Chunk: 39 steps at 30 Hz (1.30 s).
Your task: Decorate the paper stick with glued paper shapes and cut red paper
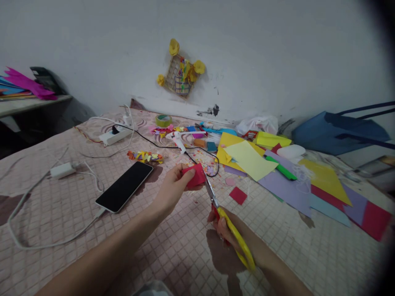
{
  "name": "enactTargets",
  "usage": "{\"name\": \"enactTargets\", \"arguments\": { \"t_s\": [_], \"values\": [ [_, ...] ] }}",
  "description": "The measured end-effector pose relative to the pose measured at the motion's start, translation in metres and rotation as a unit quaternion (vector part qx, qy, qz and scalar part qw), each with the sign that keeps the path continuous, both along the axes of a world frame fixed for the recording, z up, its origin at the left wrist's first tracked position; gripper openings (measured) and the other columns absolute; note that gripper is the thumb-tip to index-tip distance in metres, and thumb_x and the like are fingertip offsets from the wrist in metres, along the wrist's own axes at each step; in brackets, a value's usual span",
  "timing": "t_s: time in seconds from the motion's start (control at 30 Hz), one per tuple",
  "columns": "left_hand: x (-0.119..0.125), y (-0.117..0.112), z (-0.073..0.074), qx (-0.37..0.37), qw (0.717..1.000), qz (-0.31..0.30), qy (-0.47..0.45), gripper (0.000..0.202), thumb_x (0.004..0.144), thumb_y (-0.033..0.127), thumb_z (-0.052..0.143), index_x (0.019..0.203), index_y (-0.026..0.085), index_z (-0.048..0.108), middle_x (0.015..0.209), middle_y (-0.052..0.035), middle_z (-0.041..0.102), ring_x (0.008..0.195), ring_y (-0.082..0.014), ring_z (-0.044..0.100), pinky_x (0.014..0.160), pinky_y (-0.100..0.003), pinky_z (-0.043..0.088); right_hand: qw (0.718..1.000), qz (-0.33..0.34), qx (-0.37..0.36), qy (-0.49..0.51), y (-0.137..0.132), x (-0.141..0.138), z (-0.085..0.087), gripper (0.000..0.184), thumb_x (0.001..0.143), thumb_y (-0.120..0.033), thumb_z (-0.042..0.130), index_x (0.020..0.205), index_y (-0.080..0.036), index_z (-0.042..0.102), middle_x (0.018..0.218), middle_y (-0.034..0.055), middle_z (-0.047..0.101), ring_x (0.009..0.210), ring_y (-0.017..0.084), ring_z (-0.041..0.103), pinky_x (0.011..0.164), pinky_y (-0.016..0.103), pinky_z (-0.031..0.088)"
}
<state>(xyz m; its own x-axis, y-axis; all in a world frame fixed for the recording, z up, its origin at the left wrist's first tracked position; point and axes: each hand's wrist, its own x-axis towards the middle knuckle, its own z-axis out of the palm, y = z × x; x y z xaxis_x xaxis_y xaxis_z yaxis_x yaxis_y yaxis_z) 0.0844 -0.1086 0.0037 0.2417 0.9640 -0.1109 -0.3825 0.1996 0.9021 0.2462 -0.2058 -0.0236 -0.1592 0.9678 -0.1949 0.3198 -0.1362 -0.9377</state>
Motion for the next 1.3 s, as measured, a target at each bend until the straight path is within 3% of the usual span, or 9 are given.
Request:
{"name": "enactTargets", "arguments": {
  "t_s": [0.17, 0.83, 1.13, 1.3],
  "values": [
    [0.0, 0.0, -0.002, 0.006, 1.0, -0.004, 0.002, 0.024, 0.07, 0.031, 0.067, 0.075, 0.015, 0.051, 0.072, 0.0003, 0.061, 0.063, -0.0105, 0.06, 0.068, -0.032, 0.057, 0.999, -0.013, -0.037, 0.031, 0.002, -0.001, -0.001, 0.053, 0.076, -0.07, 0.04, 0.085, -0.02, 0.054, 0.059, -0.0032, 0.039, 0.047, 0.01, 0.034, 0.041, 0.021, 0.035],
    [0.0, 0.0, 0.0, 0.008, 1.0, 0.0, 0.008, 0.021, 0.072, 0.028, 0.065, 0.073, 0.015, 0.049, 0.073, 0.001, 0.06, 0.064, -0.0104, 0.061, 0.068, -0.032, 0.056, 0.998, -0.016, -0.047, -0.037, 0.001, -0.008, 0.023, 0.051, 0.072, -0.071, 0.044, 0.073, -0.02, 0.049, 0.064, -0.0008, 0.044, 0.051, 0.011, 0.04, 0.042, 0.022, 0.037],
    [-0.001, 0.002, -0.002, 0.009, 1.0, -0.007, 0.005, 0.022, 0.073, 0.029, 0.066, 0.075, 0.014, 0.049, 0.072, 0.0014, 0.059, 0.068, -0.0113, 0.061, 0.07, -0.032, 0.057, 0.998, -0.027, -0.045, -0.044, 0.002, -0.006, 0.013, 0.038, 0.076, -0.057, 0.05, 0.069, -0.02, 0.044, 0.061, -0.003, 0.042, 0.05, 0.009, 0.038, 0.041, 0.02, 0.032],
    [-0.002, 0.003, -0.003, 0.012, 1.0, -0.013, 0.003, 0.02, 0.074, 0.028, 0.065, 0.076, 0.014, 0.05, 0.073, 0.0009, 0.059, 0.069, -0.0113, 0.062, 0.072, -0.032, 0.057, 0.998, 0.0, -0.027, -0.052, 0.002, -0.002, 0.008, 0.044, 0.078, -0.063, 0.044, 0.073, -0.019, 0.045, 0.065, -0.0016, 0.044, 0.05, 0.009, 0.039, 0.043, 0.021, 0.035]
  ]
}}
